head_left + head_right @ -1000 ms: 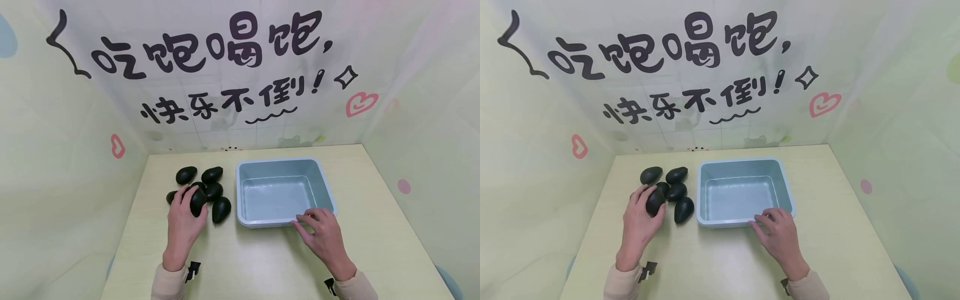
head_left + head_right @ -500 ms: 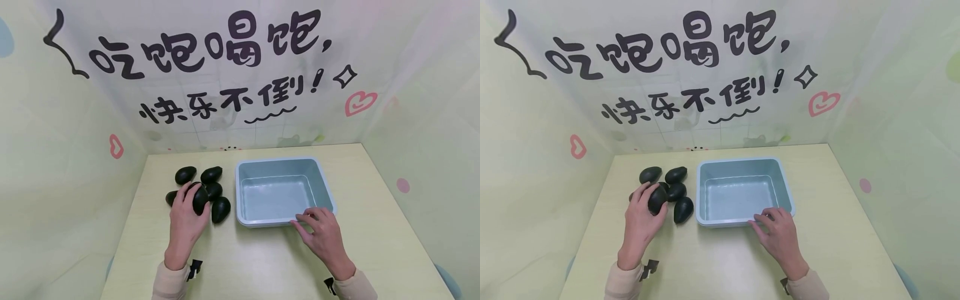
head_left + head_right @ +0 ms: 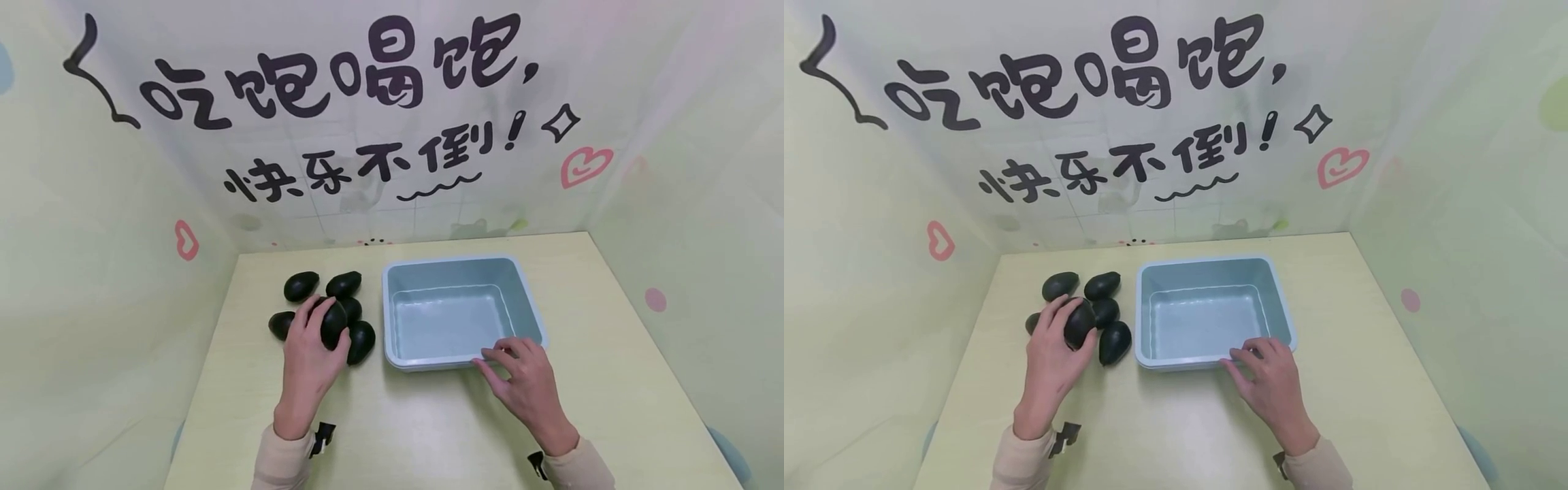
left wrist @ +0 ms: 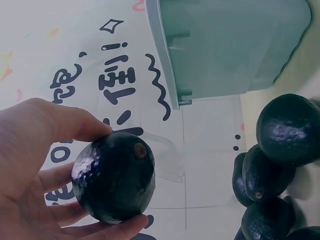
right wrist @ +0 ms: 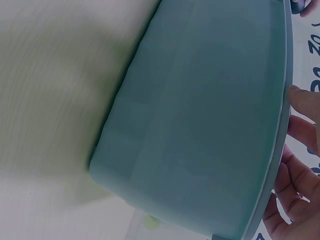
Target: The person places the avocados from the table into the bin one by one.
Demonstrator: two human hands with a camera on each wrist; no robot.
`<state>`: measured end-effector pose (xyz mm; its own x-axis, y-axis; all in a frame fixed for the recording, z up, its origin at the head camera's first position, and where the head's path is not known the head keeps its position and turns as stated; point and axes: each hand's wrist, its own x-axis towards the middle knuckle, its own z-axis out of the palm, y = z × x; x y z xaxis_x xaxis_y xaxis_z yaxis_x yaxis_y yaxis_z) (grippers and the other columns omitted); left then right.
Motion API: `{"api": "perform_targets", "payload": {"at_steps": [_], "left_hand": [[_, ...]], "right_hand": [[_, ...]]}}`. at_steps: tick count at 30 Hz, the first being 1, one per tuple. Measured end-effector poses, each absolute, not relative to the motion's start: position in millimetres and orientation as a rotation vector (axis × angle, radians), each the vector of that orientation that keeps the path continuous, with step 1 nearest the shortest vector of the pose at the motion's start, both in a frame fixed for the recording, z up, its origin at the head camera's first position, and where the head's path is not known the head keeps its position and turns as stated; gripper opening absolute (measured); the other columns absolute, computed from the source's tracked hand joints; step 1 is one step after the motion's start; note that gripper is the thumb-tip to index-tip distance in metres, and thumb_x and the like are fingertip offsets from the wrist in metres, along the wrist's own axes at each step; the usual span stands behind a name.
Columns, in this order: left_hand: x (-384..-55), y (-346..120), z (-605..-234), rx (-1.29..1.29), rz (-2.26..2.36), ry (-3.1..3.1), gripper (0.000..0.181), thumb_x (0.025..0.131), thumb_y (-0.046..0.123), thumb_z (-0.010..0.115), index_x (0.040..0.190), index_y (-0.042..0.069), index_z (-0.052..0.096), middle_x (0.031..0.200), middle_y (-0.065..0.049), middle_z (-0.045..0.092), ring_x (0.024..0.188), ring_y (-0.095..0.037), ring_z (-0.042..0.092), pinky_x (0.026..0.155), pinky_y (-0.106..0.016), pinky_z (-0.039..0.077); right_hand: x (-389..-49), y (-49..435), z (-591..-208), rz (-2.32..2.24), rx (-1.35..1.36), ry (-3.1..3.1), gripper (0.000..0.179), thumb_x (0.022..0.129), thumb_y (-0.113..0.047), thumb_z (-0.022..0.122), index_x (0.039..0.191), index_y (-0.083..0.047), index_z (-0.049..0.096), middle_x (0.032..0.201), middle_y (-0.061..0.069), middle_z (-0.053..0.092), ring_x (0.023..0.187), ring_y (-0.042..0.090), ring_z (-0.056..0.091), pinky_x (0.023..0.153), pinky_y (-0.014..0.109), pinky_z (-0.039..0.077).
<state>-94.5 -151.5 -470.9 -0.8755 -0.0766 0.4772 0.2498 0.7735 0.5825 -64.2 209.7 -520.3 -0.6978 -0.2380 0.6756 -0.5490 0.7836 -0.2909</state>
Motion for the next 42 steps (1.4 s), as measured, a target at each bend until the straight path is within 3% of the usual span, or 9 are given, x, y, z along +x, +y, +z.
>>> {"api": "perform_targets", "payload": {"at_steps": [12,20,30,42], "left_hand": [[-95,-146,-469,-0.161,-0.902,-2.436,0.054,0.082,0.013,0.082,0.134,0.006,0.069,0.144,-0.024,0.06,0.127,-0.047,0.063,0.102,-0.063,0.054],[-96,-136,-463,-0.201,-0.906,-2.428,0.054,0.082,0.013,0.083,0.134,0.007,0.07,0.145,-0.022,0.061,0.129,-0.045,0.062,0.102,-0.062,0.055],[-97,-128,-460,-0.221,-0.915,-2.447,0.053,0.083,0.012,0.084,0.134,0.006,0.07,0.146,-0.022,0.06,0.13,-0.044,0.062,0.103,-0.062,0.055],[-100,-117,-456,-0.255,-0.894,-2.544,0.052,0.086,0.015,0.082,0.136,0.009,0.069,0.152,-0.017,0.058,0.133,-0.045,0.06,0.107,-0.062,0.053]], "right_hand": [[-64,209,-521,0.644,0.566,-2.345,0.046,0.103,-0.048,0.067,0.087,-0.009,0.084,0.087,0.008,0.071,0.079,0.028,0.061,0.07,0.045,0.05],[-63,209,-523,0.649,0.561,-2.344,0.039,0.1,-0.044,0.073,0.087,-0.009,0.085,0.086,0.007,0.07,0.079,0.027,0.061,0.07,0.045,0.051],[-63,208,-521,0.657,0.556,-2.342,0.047,0.104,-0.049,0.066,0.088,-0.009,0.085,0.087,0.008,0.07,0.081,0.028,0.061,0.072,0.045,0.05],[-63,209,-521,0.66,0.56,-2.337,0.046,0.103,-0.049,0.067,0.087,-0.009,0.085,0.087,0.007,0.07,0.082,0.029,0.061,0.072,0.046,0.05]]}}
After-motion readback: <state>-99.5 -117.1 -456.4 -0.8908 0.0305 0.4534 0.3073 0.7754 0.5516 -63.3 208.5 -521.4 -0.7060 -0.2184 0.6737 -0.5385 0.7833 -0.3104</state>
